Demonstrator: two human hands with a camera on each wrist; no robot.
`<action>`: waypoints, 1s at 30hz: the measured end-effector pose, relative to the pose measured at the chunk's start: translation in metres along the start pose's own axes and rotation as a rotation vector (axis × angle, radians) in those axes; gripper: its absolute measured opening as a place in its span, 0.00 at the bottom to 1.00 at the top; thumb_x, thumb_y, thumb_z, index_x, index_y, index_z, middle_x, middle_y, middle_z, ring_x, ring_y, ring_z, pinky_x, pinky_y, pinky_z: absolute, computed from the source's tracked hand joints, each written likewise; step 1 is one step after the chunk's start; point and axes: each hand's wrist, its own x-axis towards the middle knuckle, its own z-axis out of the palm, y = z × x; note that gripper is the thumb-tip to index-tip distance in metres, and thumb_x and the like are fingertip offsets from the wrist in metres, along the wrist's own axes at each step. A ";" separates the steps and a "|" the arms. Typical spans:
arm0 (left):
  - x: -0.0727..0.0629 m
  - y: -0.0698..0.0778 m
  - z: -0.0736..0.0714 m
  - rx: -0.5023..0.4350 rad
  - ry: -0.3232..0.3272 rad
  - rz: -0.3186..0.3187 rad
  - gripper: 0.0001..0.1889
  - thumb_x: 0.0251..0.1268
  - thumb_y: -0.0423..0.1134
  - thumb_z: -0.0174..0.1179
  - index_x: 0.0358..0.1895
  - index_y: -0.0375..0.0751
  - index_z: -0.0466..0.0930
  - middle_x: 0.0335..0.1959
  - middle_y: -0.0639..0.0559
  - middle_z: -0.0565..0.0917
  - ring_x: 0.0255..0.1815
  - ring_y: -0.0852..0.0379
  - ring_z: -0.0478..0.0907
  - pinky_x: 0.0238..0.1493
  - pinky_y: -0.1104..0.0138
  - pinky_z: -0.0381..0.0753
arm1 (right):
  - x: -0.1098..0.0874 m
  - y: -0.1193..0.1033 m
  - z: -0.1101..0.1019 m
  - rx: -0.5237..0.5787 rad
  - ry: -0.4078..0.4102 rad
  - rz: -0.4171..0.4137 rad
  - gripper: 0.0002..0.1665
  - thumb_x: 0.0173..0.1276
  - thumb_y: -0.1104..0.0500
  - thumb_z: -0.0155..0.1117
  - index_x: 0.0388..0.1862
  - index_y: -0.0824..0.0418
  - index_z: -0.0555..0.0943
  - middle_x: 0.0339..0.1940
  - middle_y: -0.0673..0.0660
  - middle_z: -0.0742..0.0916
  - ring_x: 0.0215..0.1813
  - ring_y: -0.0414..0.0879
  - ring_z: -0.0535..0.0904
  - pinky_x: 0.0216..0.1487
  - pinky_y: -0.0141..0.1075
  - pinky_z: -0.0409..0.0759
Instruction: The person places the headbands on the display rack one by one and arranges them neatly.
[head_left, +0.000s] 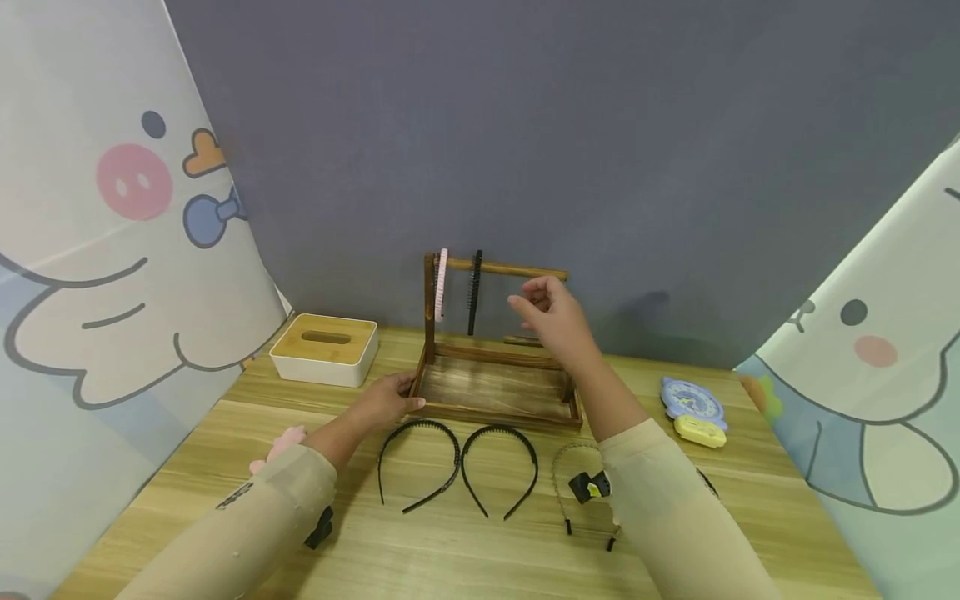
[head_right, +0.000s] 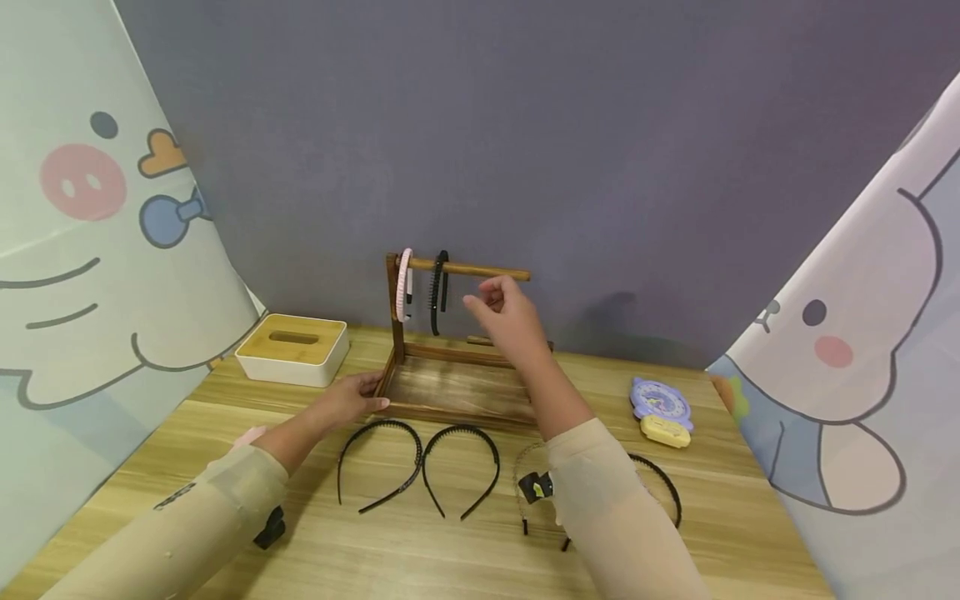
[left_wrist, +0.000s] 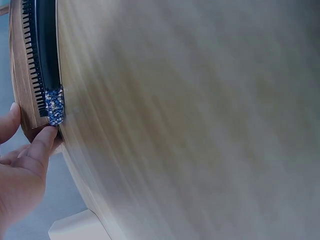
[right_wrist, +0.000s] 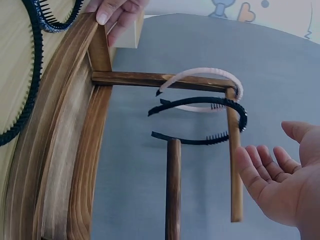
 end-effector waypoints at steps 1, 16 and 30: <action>0.000 0.000 0.000 0.000 0.000 0.001 0.36 0.71 0.41 0.59 0.77 0.37 0.55 0.72 0.34 0.65 0.72 0.35 0.63 0.69 0.45 0.67 | -0.003 0.000 -0.002 -0.004 0.000 -0.003 0.31 0.68 0.37 0.62 0.60 0.55 0.71 0.52 0.54 0.77 0.52 0.54 0.77 0.49 0.42 0.85; 0.003 -0.001 0.000 0.001 -0.007 0.008 0.36 0.71 0.40 0.59 0.77 0.36 0.54 0.72 0.33 0.66 0.72 0.35 0.63 0.70 0.45 0.66 | -0.041 0.020 -0.020 -0.154 -0.057 0.026 0.29 0.69 0.35 0.59 0.58 0.53 0.72 0.49 0.54 0.80 0.47 0.52 0.80 0.44 0.41 0.83; 0.002 0.000 0.000 -0.021 -0.007 0.003 0.35 0.71 0.40 0.59 0.76 0.35 0.55 0.72 0.33 0.65 0.72 0.35 0.63 0.69 0.46 0.67 | -0.068 0.057 -0.019 -0.181 -0.142 0.147 0.31 0.68 0.34 0.60 0.59 0.53 0.73 0.48 0.54 0.81 0.43 0.48 0.80 0.43 0.43 0.83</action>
